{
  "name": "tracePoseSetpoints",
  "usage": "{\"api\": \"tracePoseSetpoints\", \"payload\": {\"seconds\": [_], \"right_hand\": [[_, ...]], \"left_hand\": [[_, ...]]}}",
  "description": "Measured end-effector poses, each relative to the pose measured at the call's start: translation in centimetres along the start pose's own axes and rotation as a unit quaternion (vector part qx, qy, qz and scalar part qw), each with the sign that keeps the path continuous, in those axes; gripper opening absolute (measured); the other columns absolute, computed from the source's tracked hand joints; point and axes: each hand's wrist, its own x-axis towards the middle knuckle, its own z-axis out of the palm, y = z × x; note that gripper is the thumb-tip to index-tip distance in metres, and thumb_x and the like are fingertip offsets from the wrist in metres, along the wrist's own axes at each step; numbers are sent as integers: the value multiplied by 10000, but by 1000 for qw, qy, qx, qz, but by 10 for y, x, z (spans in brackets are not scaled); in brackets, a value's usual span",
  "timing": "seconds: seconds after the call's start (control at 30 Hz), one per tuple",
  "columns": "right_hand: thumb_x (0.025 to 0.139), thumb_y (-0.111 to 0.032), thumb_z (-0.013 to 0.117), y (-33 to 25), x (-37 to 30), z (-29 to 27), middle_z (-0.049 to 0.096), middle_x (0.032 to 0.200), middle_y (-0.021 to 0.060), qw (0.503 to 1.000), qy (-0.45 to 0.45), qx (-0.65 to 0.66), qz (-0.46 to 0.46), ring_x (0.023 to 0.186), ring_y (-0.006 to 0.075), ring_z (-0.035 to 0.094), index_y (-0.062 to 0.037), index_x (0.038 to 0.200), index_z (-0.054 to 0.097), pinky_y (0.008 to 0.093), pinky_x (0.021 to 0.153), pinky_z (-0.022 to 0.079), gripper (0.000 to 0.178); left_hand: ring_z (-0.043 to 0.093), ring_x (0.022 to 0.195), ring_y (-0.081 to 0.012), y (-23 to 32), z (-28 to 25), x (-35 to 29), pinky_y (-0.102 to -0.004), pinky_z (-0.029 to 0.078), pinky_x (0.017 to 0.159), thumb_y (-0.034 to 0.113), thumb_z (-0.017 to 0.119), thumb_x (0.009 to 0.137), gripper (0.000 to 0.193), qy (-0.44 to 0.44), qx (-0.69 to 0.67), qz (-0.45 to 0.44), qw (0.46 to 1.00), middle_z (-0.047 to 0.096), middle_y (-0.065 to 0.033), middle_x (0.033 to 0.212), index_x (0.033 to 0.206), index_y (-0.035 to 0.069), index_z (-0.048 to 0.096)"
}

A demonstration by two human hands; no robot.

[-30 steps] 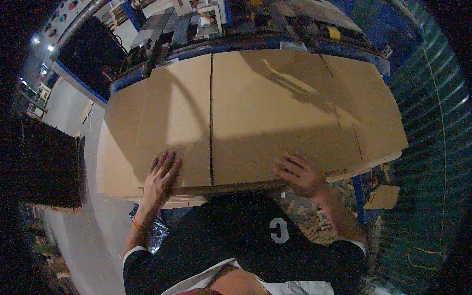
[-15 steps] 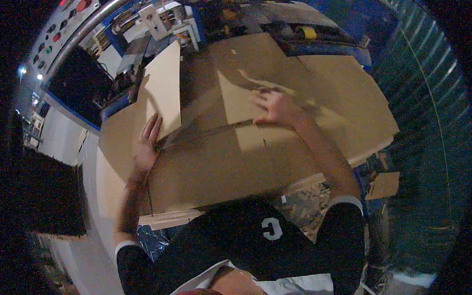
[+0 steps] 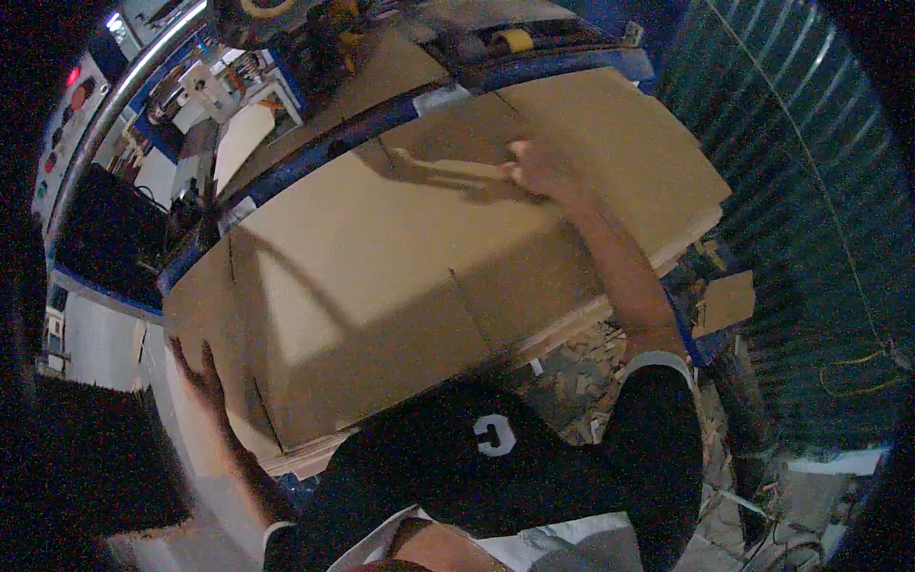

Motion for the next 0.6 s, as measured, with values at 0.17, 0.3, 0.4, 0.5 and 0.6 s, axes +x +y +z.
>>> {"api": "tracePoseSetpoints", "payload": {"seconds": [0.17,0.3,0.4,0.5,0.6], "right_hand": [[852,-418,531,-34,71,9,567,1139,194,996,-21,87,12,1051,354,531,-30,1186,529,399,918,408,512],[860,-469,494,-98,138,44,565,1127,202,978,69,11,-198,1030,371,531,-48,1158,548,395,890,417,519],[867,-469,480,-115,169,59,571,1108,203,974,46,-35,-221,1019,381,530,-39,1098,585,390,859,424,500],[850,-443,529,-111,188,58,626,933,178,987,-1,34,-157,903,329,586,-20,981,611,373,778,448,450],[841,-493,524,-105,197,39,631,855,182,982,61,-21,-176,825,350,595,-18,956,615,400,737,445,497]], "left_hand": [[335,1273,-354,54,-13,-104,-491,175,1078,440,694,702,778,-192,-31,157,968,387,-177,1360,1313,53,409],[398,1230,-310,84,1,-134,-502,187,1076,556,693,617,797,-263,2,202,943,475,-95,1292,1249,117,485],[432,1202,-271,83,-1,-131,-488,214,1071,559,680,628,754,-230,3,219,948,514,-71,1241,1226,134,505],[440,1192,-239,79,-2,-130,-478,246,1061,526,663,660,703,-214,-32,231,949,519,-58,1229,1227,143,502],[414,1226,-225,74,1,-138,-466,264,1057,380,531,787,517,-224,38,267,937,474,-27,1301,1259,177,481]]}}
